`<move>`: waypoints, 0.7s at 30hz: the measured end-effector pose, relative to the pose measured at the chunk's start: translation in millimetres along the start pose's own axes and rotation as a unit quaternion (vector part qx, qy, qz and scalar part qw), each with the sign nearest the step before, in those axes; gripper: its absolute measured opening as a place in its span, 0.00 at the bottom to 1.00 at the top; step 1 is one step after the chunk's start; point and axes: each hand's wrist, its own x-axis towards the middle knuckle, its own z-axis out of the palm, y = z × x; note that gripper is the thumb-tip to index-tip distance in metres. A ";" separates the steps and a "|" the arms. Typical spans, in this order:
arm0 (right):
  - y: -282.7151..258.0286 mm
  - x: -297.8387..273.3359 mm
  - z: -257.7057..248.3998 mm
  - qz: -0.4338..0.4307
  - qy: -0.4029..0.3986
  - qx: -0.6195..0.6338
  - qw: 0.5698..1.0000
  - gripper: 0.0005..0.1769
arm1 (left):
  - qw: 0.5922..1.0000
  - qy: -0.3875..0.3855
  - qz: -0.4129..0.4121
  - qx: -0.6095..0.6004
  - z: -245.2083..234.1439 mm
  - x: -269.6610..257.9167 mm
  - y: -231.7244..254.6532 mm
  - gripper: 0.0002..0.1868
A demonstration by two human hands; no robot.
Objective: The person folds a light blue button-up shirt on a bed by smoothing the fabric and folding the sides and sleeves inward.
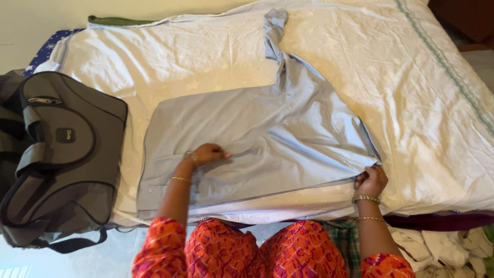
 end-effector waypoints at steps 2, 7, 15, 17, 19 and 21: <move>4.2 3.4 -2.2 -0.013 0.001 0.009 1.000 0.05 | 0.999 0.012 -0.005 0.035 -15.0 -23.0 -38.7 0.35; 11.3 8.6 -7.0 -0.025 -0.008 0.012 1.000 0.06 | 0.993 0.094 -0.058 -0.041 -41.4 -86.0 -116.7 0.26; 15.2 13.7 -11.8 -0.018 -0.009 0.011 1.000 0.07 | 0.959 0.233 -0.131 -0.095 -31.5 -136.5 -97.7 0.16; 16.5 16.9 -12.3 -0.014 -0.002 0.011 1.000 0.06 | 0.944 0.266 -0.094 -0.169 -26.4 -138.6 -94.1 0.17; 17.9 19.2 -8.7 -0.019 -0.005 0.012 1.000 0.07 | 0.942 0.275 -0.089 -0.171 -23.4 -139.6 -94.2 0.18; 17.4 16.8 -12.2 -0.022 0.001 0.010 1.000 0.08 | 0.942 0.276 -0.085 -0.171 -18.4 -141.2 -94.9 0.18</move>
